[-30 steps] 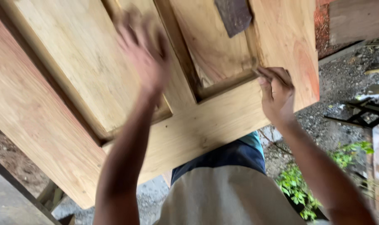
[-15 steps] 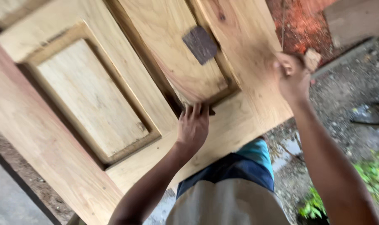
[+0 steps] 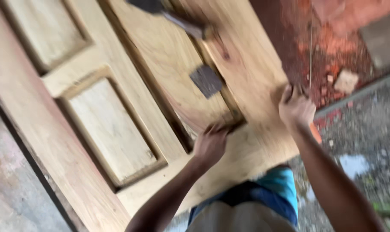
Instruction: The person sands the grooves and edges of a wooden door by hand using a piece of sandpaper, reaching into various recessed sections of the panels.
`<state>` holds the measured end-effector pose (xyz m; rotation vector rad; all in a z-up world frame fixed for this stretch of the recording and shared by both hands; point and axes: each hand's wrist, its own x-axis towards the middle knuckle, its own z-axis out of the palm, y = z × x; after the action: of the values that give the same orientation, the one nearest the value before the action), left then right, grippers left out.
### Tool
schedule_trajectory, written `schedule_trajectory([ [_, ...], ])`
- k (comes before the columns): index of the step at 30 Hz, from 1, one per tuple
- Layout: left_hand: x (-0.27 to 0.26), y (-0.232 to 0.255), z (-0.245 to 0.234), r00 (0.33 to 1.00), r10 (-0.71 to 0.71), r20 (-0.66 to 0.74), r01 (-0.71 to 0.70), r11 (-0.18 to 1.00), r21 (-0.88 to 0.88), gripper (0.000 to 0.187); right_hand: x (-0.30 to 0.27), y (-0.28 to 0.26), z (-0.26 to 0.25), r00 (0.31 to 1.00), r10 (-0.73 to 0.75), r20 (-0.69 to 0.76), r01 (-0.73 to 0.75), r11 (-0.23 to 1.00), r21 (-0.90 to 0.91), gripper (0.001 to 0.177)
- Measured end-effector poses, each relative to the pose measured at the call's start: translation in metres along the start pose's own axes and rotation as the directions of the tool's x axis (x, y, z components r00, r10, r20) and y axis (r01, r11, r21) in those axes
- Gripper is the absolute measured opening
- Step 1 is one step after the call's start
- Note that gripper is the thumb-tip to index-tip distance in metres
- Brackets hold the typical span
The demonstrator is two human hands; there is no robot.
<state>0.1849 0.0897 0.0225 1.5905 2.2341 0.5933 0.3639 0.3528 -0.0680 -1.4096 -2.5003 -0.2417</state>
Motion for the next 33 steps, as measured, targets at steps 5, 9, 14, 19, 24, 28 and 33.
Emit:
schedule_trajectory([
  [5, -0.017, 0.003, -0.016, 0.999, 0.035, -0.025, -0.034, 0.999, 0.015, 0.021, 0.004, -0.012, -0.037, 0.995, -0.062, 0.077, 0.053, 0.991, 0.122, 0.025],
  [9, -0.033, -0.002, -0.065, 0.985, -0.122, -0.122, 0.097, 0.976, -0.196, 0.016, 0.01, -0.016, -0.053, 0.976, -0.118, 0.182, 0.073, 0.969, 0.238, 0.033],
  [14, -0.027, -0.001, -0.052, 0.988, -0.14, -0.069, 0.129, 0.98, -0.149, 0.013, 0.008, -0.017, -0.056, 0.975, -0.124, 0.183, 0.082, 0.972, 0.22, 0.031],
  [19, 0.008, 0.019, -0.002, 0.998, -0.051, -0.026, 0.044, 0.974, -0.222, 0.05, 0.01, -0.019, -0.059, 0.961, -0.092, 0.261, 0.037, 0.978, 0.207, 0.033],
  [24, 0.003, 0.005, -0.025, 0.997, -0.055, 0.054, 0.062, 0.986, -0.152, 0.021, 0.014, -0.021, -0.058, 0.97, -0.096, 0.225, 0.045, 0.974, 0.224, 0.031],
  [28, 0.009, 0.01, 0.032, 1.0, 0.01, -0.023, -0.012, 0.998, -0.061, 0.05, 0.016, -0.023, -0.059, 0.972, -0.12, 0.203, 0.072, 0.971, 0.229, 0.035],
  [33, -0.003, 0.001, -0.021, 0.998, -0.039, 0.044, 0.046, 0.981, -0.189, 0.02, 0.013, -0.023, -0.059, 0.972, -0.085, 0.219, 0.037, 0.976, 0.216, 0.028],
])
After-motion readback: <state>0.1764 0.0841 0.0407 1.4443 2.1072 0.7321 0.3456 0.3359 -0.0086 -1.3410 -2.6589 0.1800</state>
